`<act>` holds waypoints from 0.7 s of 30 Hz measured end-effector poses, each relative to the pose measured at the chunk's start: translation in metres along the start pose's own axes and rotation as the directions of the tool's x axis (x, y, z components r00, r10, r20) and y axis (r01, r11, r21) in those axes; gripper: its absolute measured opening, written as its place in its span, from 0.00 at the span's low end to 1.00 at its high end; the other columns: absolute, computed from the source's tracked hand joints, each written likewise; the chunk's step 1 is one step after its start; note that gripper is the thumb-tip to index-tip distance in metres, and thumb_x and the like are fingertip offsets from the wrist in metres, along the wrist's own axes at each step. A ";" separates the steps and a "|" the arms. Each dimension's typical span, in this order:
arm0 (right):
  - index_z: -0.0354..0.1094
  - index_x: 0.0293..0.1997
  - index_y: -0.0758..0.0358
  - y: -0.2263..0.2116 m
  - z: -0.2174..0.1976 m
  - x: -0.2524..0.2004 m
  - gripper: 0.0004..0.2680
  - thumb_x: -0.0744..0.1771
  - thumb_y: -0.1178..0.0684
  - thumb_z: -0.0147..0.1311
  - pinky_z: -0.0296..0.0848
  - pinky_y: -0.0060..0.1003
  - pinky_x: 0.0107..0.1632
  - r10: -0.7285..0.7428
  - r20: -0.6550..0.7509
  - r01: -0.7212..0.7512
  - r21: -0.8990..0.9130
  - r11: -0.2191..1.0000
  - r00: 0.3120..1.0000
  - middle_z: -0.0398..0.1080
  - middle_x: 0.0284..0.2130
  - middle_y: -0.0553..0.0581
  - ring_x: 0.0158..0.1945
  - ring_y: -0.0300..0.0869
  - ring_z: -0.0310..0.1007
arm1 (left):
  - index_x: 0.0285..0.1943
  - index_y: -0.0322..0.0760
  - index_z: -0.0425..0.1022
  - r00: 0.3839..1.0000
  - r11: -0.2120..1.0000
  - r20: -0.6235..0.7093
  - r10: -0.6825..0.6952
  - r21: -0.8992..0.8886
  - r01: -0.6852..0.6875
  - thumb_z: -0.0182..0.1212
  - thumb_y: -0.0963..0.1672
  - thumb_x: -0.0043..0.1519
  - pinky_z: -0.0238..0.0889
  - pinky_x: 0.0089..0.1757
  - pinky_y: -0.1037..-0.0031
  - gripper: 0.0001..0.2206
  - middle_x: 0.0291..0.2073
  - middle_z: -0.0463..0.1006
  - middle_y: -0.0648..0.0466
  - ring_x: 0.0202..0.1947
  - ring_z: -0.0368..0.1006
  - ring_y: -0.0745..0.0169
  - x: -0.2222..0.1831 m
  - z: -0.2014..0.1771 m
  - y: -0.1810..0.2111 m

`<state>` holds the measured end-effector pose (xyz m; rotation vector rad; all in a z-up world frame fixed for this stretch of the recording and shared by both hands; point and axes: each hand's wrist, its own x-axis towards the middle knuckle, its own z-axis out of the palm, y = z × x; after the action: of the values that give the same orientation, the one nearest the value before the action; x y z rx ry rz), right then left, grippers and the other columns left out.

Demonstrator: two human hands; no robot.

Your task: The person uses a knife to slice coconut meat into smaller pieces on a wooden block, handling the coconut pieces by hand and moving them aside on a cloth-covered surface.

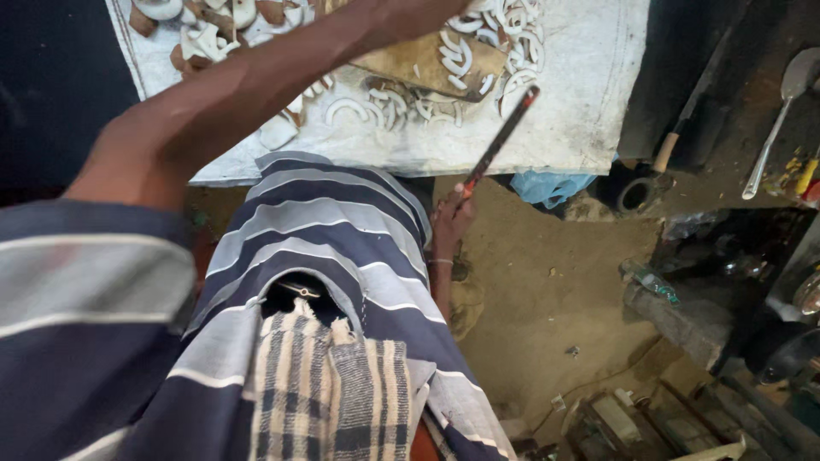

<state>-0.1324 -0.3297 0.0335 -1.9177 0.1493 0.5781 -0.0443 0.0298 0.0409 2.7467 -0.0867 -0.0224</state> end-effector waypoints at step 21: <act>0.65 0.47 0.66 -0.067 0.107 0.046 0.09 0.73 0.49 0.47 0.66 0.52 0.28 -0.441 0.339 0.556 -0.532 0.639 0.831 0.72 0.22 0.66 0.26 0.59 0.75 | 0.50 0.26 0.77 0.886 0.977 -0.462 -0.043 -0.205 -0.059 0.67 0.38 0.58 0.72 0.44 0.62 0.12 0.47 0.76 0.42 0.48 0.75 0.44 -0.074 0.056 -0.016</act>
<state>-0.1032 -0.1987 0.0356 -2.3787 -0.7780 0.4318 -0.1188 0.0281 -0.0171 2.4590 0.0359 0.5949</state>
